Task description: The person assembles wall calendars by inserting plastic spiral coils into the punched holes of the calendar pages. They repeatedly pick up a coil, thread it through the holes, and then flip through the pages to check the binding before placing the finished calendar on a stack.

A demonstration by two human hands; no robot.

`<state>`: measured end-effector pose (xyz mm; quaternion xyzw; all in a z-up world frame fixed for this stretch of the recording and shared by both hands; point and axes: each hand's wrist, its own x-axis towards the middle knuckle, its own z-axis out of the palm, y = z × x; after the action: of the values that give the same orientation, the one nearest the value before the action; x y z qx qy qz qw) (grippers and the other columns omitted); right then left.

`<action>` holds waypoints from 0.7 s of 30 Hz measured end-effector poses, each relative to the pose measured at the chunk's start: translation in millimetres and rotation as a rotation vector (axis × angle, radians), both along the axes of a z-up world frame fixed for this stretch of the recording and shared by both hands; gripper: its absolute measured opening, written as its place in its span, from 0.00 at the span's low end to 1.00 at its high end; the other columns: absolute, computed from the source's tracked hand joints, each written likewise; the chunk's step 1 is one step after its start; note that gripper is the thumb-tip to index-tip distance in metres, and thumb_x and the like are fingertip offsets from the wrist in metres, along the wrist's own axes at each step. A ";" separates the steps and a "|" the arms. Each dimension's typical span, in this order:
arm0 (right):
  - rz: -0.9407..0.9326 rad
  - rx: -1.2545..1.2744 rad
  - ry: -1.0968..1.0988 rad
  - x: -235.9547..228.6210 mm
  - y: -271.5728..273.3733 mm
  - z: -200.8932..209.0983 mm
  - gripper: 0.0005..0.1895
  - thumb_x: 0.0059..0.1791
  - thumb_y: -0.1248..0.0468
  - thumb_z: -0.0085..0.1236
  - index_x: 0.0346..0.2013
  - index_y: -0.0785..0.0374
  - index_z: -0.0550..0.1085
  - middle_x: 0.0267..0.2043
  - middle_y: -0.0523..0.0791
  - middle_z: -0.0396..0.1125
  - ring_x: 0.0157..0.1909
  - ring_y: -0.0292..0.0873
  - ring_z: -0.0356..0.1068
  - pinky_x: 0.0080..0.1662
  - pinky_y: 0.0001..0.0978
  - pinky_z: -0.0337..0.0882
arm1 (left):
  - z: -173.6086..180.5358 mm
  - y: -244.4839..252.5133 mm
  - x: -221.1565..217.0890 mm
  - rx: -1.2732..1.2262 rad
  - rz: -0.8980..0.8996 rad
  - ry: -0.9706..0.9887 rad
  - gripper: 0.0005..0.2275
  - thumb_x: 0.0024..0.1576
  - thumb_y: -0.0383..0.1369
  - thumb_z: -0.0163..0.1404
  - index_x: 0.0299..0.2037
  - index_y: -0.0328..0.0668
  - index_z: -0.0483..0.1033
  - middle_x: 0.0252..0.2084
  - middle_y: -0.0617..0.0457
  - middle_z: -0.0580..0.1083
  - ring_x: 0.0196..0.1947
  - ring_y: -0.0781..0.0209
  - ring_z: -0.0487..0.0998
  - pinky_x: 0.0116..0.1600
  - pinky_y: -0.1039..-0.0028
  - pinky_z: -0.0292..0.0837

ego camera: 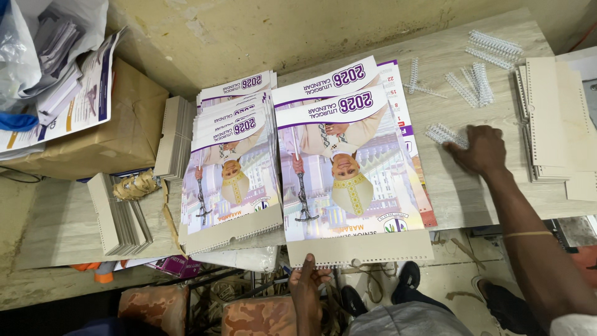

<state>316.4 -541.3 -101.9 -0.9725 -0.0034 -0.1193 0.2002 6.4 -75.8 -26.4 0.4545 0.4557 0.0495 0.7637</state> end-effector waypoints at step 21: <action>-0.220 0.372 0.357 12.7 -55.2 -0.7 0.19 0.53 0.67 0.60 0.59 0.54 0.84 0.62 0.47 0.77 0.60 0.55 0.75 0.59 0.48 0.72 | -14.7 5.9 -1.3 0.001 0.008 -0.014 0.16 0.54 0.37 0.67 0.32 0.31 0.75 0.24 0.31 0.80 0.25 0.40 0.85 0.30 0.61 0.80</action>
<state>329.1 -596.5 -102.5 -0.9191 0.1596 0.0340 0.3586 5.0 -70.0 -41.1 0.4525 0.4522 0.0560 0.7666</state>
